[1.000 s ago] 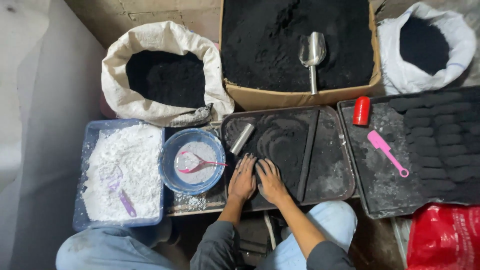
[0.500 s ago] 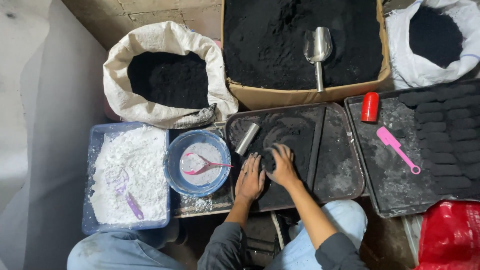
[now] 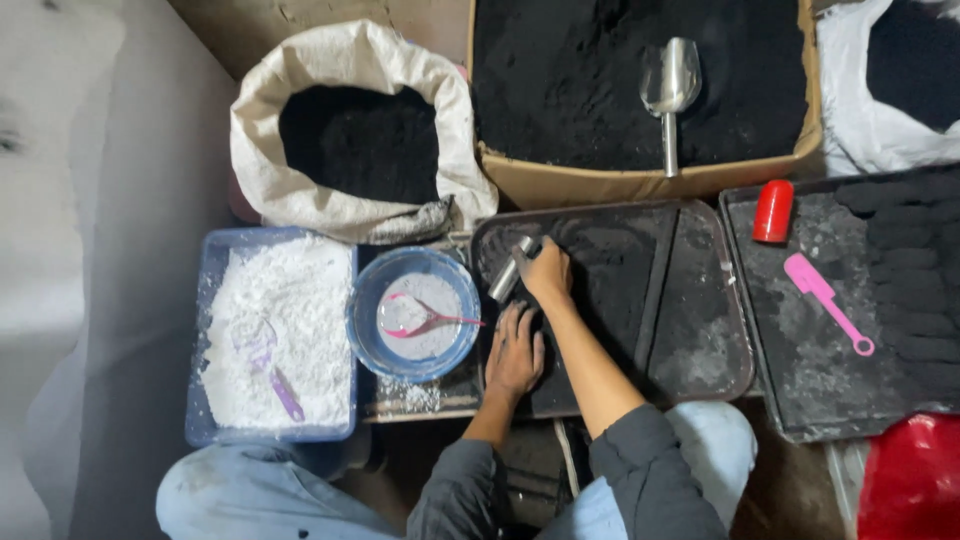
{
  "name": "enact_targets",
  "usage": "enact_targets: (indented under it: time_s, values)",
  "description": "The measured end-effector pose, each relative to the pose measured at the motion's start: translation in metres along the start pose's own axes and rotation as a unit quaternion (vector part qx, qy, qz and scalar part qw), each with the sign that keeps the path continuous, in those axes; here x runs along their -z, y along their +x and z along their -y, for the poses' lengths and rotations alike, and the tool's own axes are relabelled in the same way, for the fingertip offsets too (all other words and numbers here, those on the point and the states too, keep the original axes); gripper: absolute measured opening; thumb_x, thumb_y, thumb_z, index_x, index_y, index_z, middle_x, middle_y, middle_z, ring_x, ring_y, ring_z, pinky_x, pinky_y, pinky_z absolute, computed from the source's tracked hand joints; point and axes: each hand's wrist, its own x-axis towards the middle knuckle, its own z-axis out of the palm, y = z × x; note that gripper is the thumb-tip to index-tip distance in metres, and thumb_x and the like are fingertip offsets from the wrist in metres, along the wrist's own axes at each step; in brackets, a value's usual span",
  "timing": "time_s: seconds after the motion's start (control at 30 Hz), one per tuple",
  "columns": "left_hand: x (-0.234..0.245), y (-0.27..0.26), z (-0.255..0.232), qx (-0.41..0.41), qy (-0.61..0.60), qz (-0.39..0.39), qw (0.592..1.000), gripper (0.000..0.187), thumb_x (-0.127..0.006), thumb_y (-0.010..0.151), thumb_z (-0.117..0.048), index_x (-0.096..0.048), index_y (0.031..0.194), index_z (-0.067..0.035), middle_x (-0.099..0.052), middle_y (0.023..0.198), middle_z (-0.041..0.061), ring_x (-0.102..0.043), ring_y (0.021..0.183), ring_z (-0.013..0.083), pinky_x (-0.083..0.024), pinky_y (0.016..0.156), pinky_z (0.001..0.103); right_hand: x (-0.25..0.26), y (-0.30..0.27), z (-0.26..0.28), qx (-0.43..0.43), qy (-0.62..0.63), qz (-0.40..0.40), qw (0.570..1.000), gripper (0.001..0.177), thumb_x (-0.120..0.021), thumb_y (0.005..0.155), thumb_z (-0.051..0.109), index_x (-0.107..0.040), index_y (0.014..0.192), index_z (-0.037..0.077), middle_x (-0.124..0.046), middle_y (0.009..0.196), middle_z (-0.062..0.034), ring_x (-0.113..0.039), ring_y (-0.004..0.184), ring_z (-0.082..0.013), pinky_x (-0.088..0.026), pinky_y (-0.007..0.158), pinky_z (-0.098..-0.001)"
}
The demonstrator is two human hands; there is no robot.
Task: Manually forming charcoal briquettes by filling a cylindrical mold with powder and compressing it with a tamping rod.
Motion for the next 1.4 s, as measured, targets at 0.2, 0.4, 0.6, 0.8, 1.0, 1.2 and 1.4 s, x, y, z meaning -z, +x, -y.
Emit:
enact_targets:
  time_s: [0.2,0.4,0.6,0.8,1.0,1.2,1.4]
  values:
    - [-0.018,-0.009,0.007,0.038,-0.013,-0.057,0.998,0.040,-0.036,0.089,-0.031,-0.029,0.124,-0.014,-0.031,0.119,0.010,-0.035,0.120,0.0298,-0.034,0.099,0.040,0.029,-0.014,0.006,-0.077,0.054,-0.001,0.996,0.032,-0.069,0.070,0.039,-0.062,0.094,0.018,-0.066,0.090,-0.0058,-0.061,0.094,-0.0248,-0.051,0.075,-0.0377]
    - [-0.012,-0.007,0.004,0.034,-0.023,-0.116,0.992,0.043,-0.044,0.085,-0.031,-0.029,0.120,-0.011,-0.032,0.116,0.012,-0.037,0.117,0.0321,-0.040,0.093,0.044,0.093,-0.090,0.014,0.253,0.099,-0.119,0.955,0.026,-0.080,0.058,0.023,-0.057,0.063,0.014,-0.067,0.077,-0.0053,-0.063,0.076,-0.0264,-0.051,0.061,-0.0329]
    - [-0.006,-0.008,0.003,0.017,-0.059,-0.156,0.986,0.057,-0.052,0.081,-0.034,-0.027,0.124,-0.005,-0.032,0.118,0.015,-0.036,0.119,0.0337,-0.039,0.092,0.045,0.100,-0.125,0.008,0.356,0.109,-0.113,0.921,0.030,-0.078,0.060,0.012,-0.049,0.058,0.009,-0.068,0.085,-0.0042,-0.064,0.081,-0.0239,-0.051,0.066,-0.0321]
    - [-0.009,-0.008,0.007,-0.006,-0.106,-0.107,0.989,0.048,-0.058,0.078,-0.020,-0.034,0.117,-0.005,-0.041,0.113,0.013,-0.038,0.119,0.0314,-0.039,0.092,0.046,0.073,-0.124,-0.042,0.086,0.214,-0.100,0.968,0.045,-0.078,0.064,0.026,-0.053,0.098,0.011,-0.065,0.086,-0.0122,-0.063,0.084,-0.0257,-0.050,0.073,-0.0355]
    - [-0.014,-0.013,0.014,-0.036,-0.098,-0.074,0.992,0.046,-0.061,0.080,-0.034,-0.037,0.111,-0.009,-0.046,0.108,0.007,-0.043,0.114,0.0259,-0.035,0.096,0.047,0.085,-0.127,-0.030,-0.133,0.312,-0.143,0.930,0.045,-0.059,0.085,0.030,-0.052,0.107,-0.009,-0.052,0.110,-0.0307,-0.047,0.112,-0.0358,-0.037,0.095,-0.0434]
    - [-0.005,-0.015,0.010,-0.084,-0.110,-0.053,0.989,0.036,-0.041,0.089,-0.038,-0.030,0.113,-0.015,-0.042,0.111,0.003,-0.039,0.116,0.0241,-0.030,0.092,0.054,0.086,-0.126,-0.037,-0.126,0.239,-0.114,0.956,0.058,-0.053,0.088,0.040,-0.048,0.117,-0.010,-0.048,0.117,-0.0314,-0.043,0.116,-0.0374,-0.035,0.098,-0.0434]
    - [0.017,-0.014,-0.013,-0.123,-0.196,-0.086,0.969,0.039,-0.051,0.085,-0.038,-0.031,0.112,-0.017,-0.047,0.115,0.002,-0.043,0.115,0.0247,-0.026,0.086,0.055,0.077,-0.130,-0.046,-0.086,0.189,-0.079,0.975,0.048,-0.045,0.092,0.037,-0.053,0.116,-0.004,-0.052,0.116,-0.0249,-0.045,0.116,-0.0337,-0.036,0.098,-0.0423]
